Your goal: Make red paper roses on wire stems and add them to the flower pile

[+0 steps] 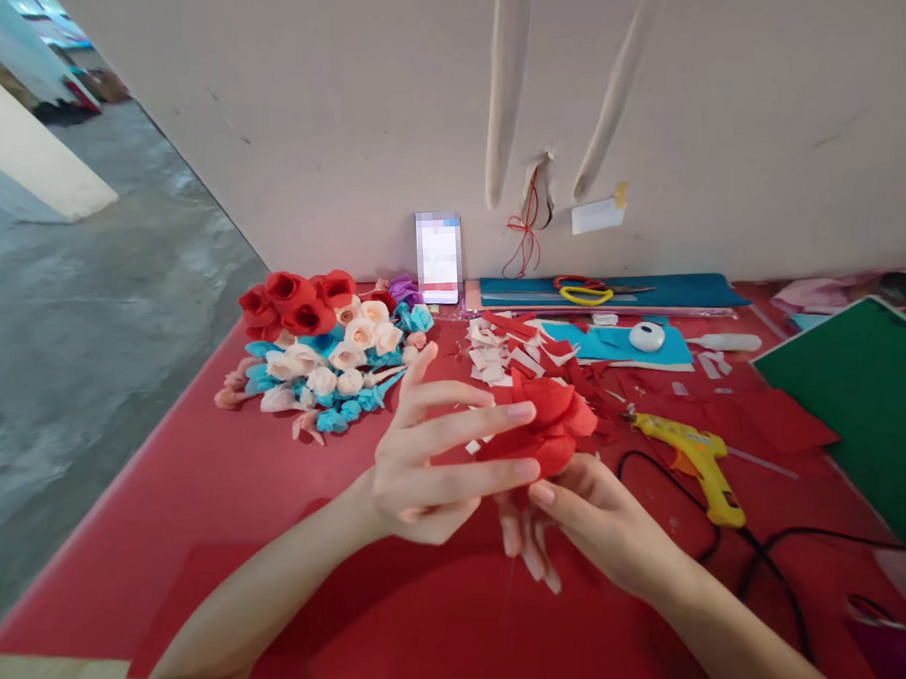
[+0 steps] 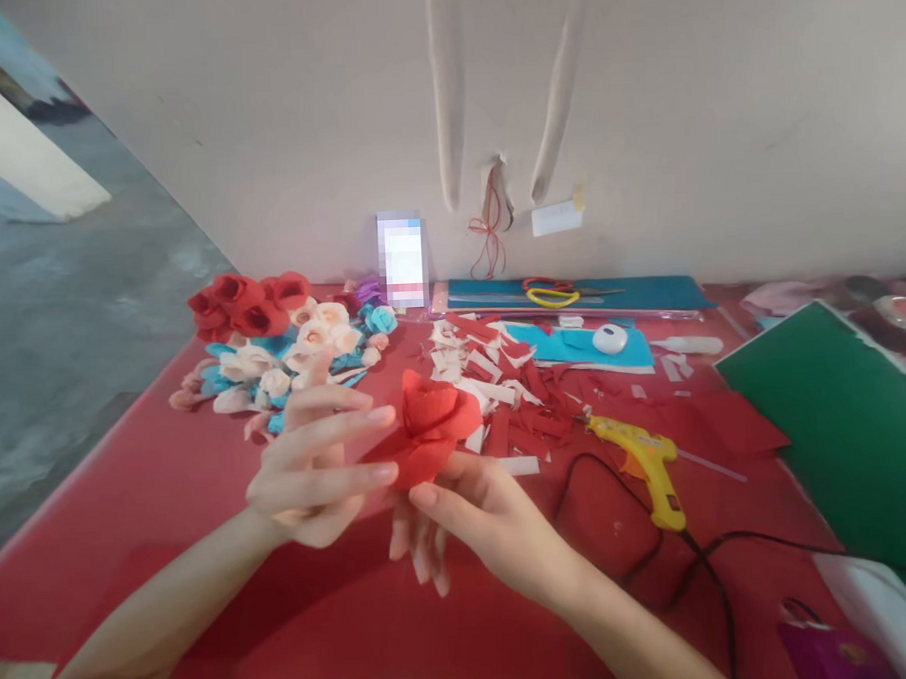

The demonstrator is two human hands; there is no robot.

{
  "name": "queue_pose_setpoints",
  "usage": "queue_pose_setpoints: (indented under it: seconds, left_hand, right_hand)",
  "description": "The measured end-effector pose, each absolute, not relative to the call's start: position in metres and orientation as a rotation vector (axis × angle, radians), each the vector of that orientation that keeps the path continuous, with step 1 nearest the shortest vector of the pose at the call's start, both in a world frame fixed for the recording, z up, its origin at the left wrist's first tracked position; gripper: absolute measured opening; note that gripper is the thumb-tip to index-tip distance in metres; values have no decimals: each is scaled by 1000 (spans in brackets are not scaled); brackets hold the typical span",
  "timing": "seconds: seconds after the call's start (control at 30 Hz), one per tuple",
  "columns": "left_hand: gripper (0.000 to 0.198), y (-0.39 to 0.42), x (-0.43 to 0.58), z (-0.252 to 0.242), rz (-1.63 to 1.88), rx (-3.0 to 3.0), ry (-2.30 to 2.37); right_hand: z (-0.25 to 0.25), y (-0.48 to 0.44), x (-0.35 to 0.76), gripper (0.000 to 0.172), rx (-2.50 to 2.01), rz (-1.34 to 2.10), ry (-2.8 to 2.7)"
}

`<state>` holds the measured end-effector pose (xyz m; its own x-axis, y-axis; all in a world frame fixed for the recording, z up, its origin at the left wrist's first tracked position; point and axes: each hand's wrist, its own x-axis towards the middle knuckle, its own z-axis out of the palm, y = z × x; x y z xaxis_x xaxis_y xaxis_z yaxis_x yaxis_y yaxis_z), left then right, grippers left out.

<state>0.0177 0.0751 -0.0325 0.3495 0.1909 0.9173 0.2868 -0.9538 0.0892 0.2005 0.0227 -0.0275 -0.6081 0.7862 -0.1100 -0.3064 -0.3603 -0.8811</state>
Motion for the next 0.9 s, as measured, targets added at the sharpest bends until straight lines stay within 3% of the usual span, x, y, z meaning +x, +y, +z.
queue_pose_setpoints:
  seconds: [0.13, 0.33, 0.47, 0.6, 0.9]
  left_hand:
    - [41, 64, 19, -20, -1824, -2614, -687]
    - [44, 50, 27, -6, -1584, -2560, -848]
    - [39, 48, 28, -5, -1537, -2524, -824]
    - [31, 47, 24, -2, -1595, -2481, -836]
    - [22, 55, 14, 0, -1676, -2438, -792]
  right_hand:
    - [-29, 20, 198, 28, -973, 1725, -1292]
    - [-37, 15, 194, 21, -1066, 1522, -1397]
    - [-30, 14, 190, 11, -1130, 1292, -1554]
    - [-24, 14, 192, 12, -1233, 1107, -1684]
    - [-19, 7, 196, 21, -1309, 1135, -1712]
